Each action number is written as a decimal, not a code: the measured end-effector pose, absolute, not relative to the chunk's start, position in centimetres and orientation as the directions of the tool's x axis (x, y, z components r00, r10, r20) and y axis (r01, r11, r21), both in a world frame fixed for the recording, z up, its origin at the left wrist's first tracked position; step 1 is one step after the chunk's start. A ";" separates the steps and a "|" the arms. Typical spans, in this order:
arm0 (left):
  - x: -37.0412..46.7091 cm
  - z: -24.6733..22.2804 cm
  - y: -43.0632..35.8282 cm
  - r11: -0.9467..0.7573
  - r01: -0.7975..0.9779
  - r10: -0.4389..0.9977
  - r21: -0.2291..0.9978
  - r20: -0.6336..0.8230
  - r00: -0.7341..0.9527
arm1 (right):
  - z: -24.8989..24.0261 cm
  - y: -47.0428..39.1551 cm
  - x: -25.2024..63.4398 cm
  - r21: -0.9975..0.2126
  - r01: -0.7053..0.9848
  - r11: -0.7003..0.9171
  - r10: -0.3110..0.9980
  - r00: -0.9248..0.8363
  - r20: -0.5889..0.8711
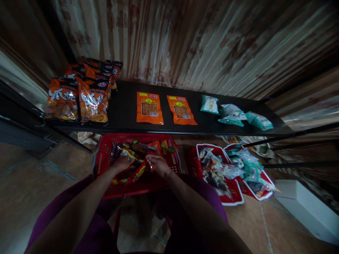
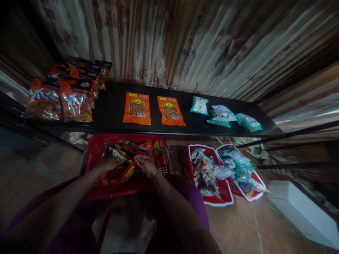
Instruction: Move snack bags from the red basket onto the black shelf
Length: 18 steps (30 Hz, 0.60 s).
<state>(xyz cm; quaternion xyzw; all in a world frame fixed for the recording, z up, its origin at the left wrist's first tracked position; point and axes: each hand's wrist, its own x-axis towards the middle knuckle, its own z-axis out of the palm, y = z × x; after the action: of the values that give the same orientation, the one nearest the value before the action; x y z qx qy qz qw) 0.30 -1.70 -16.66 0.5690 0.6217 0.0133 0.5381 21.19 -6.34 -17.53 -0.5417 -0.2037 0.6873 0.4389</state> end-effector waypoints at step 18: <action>1.0 -10.5 -6.0 0.012 0.672 0.661 0.740 -0.511 0.550 | -8.1 -6.3 23.4 -0.459 -0.813 -0.359 0.782 0.006 -0.623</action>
<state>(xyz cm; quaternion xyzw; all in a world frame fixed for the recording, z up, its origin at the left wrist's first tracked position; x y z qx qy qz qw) 0.99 -5.99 -10.53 0.7027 0.4745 -0.0054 0.5302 23.39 -6.33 -8.15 -0.4279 0.0179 0.7047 0.5657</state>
